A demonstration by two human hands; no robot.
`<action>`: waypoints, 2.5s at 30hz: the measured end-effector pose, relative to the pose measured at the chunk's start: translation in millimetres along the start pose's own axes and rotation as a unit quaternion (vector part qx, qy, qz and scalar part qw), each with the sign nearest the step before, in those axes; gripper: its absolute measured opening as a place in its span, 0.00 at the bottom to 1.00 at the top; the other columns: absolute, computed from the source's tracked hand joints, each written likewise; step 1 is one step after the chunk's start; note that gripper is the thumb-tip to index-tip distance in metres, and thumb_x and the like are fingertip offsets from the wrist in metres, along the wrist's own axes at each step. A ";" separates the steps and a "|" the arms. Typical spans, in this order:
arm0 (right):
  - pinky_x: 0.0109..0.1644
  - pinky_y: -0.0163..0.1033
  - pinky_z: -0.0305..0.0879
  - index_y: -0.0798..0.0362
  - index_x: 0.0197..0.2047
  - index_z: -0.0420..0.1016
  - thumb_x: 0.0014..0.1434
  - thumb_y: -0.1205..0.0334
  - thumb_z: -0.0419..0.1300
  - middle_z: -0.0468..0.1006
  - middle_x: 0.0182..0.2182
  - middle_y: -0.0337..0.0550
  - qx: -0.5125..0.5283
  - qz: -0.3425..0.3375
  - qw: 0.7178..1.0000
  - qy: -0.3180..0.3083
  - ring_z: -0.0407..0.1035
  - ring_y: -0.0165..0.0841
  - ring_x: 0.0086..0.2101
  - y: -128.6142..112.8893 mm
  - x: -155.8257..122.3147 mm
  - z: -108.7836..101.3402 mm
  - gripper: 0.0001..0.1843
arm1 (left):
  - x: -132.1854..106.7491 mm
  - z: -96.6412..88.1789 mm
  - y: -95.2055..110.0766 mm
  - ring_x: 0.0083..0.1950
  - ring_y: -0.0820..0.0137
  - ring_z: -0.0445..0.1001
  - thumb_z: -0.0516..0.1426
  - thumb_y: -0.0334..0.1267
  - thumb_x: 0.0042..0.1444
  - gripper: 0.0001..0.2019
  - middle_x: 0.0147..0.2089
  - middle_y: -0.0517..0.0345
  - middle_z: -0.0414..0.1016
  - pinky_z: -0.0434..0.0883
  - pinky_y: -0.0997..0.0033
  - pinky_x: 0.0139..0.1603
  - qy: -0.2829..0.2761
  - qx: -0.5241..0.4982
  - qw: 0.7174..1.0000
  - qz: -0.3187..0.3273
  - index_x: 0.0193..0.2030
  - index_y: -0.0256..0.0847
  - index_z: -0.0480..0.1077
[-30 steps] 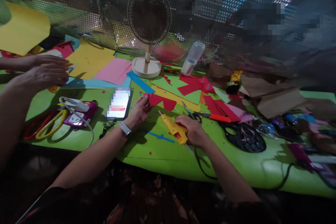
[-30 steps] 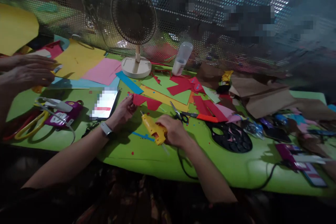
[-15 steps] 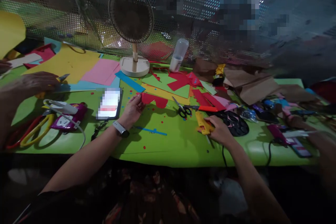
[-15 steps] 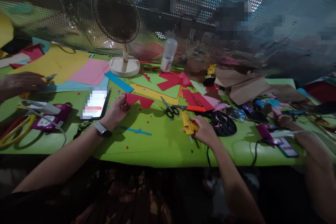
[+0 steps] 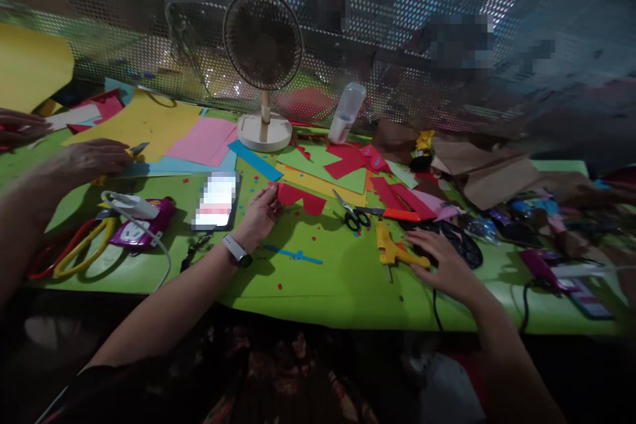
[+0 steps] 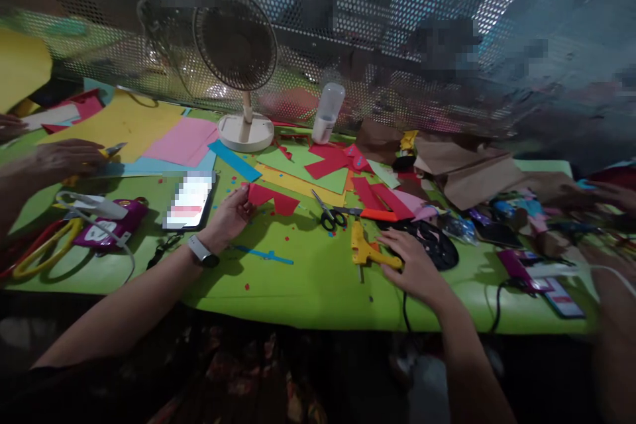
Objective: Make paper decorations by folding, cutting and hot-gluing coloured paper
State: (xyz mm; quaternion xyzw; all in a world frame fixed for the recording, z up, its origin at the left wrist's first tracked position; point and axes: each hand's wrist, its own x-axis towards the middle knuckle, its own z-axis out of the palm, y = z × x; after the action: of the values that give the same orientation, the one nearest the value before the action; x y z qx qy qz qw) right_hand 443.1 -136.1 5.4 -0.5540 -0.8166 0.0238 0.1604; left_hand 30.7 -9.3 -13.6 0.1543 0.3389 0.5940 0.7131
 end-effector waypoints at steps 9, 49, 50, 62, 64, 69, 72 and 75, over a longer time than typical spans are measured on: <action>0.57 0.54 0.70 0.52 0.57 0.74 0.66 0.58 0.53 0.79 0.52 0.51 0.042 -0.047 0.997 -0.039 0.73 0.44 0.52 -120.3 77.5 32.9 0.19 | -3.3 4.2 3.1 0.24 0.80 0.74 0.67 0.35 0.52 0.07 0.27 0.65 0.77 0.71 0.81 0.27 0.007 -0.014 1.000 0.004 0.31 0.40 0.72; 0.37 0.41 0.63 0.54 0.49 0.74 0.58 0.58 0.62 0.77 0.46 0.55 -0.110 0.057 0.964 -0.234 0.74 0.46 0.42 -91.3 136.9 7.5 0.16 | -6.9 6.4 5.0 0.24 0.79 0.75 0.65 0.32 0.55 0.05 0.28 0.67 0.78 0.74 0.80 0.28 0.029 -0.002 0.999 -0.014 0.33 0.43 0.73; 0.37 0.41 0.63 0.55 0.51 0.72 0.57 0.58 0.62 0.76 0.47 0.56 -0.123 0.065 0.960 -0.243 0.74 0.46 0.41 -92.0 137.3 10.4 0.18 | -6.8 6.5 4.9 0.25 0.79 0.76 0.65 0.33 0.55 0.05 0.28 0.67 0.78 0.74 0.80 0.28 0.030 -0.002 0.999 -0.014 0.33 0.43 0.73; 0.33 0.38 0.56 0.54 0.45 0.77 0.60 0.70 0.51 0.77 0.45 0.54 -0.190 0.115 0.952 -0.212 0.72 0.41 0.40 -86.9 180.5 15.3 0.15 | -11.0 6.4 0.9 0.31 0.76 0.78 0.63 0.31 0.57 0.02 0.32 0.60 0.79 0.75 0.78 0.33 0.046 0.035 0.998 -0.020 0.34 0.39 0.74; 0.33 0.38 0.56 0.55 0.46 0.77 0.61 0.69 0.50 0.78 0.44 0.54 -0.197 0.117 0.957 -0.176 0.72 0.41 0.39 -98.1 201.1 16.6 0.16 | -10.8 5.5 -0.4 0.32 0.75 0.78 0.62 0.31 0.58 0.00 0.34 0.58 0.79 0.75 0.76 0.35 0.041 0.063 0.997 -0.034 0.36 0.37 0.75; 0.37 0.38 0.59 0.53 0.45 0.78 0.62 0.65 0.53 0.80 0.43 0.49 -0.075 0.037 0.990 -0.110 0.72 0.40 0.41 -142.4 247.5 18.3 0.13 | -5.2 1.1 -2.7 0.46 0.69 0.79 0.62 0.29 0.55 0.14 0.49 0.50 0.79 0.75 0.67 0.50 0.059 0.144 0.988 0.021 0.48 0.41 0.73; 0.39 0.38 0.61 0.54 0.43 0.77 0.63 0.64 0.54 0.80 0.40 0.47 0.023 -0.011 0.995 -0.093 0.72 0.36 0.38 -158.7 230.1 11.1 0.11 | -3.0 -1.3 -1.3 0.65 0.65 0.68 0.60 0.28 0.54 0.19 0.64 0.49 0.69 0.65 0.63 0.65 0.081 0.199 0.967 0.133 0.53 0.43 0.70; 0.41 0.38 0.66 0.53 0.46 0.75 0.63 0.55 0.60 0.79 0.42 0.46 0.151 -0.067 0.969 -0.184 0.72 0.34 0.37 -163.7 171.0 13.6 0.13 | -3.5 -1.7 2.3 0.71 0.63 0.59 0.60 0.31 0.55 0.22 0.69 0.50 0.63 0.59 0.61 0.70 0.076 0.247 0.947 0.189 0.57 0.45 0.67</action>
State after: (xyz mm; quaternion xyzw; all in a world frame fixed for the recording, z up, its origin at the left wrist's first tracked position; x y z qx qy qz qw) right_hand 235.1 -41.2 68.2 -0.4537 -0.8543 0.2370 0.0905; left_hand 27.7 -12.4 -12.3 0.3412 0.4933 0.6253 0.4993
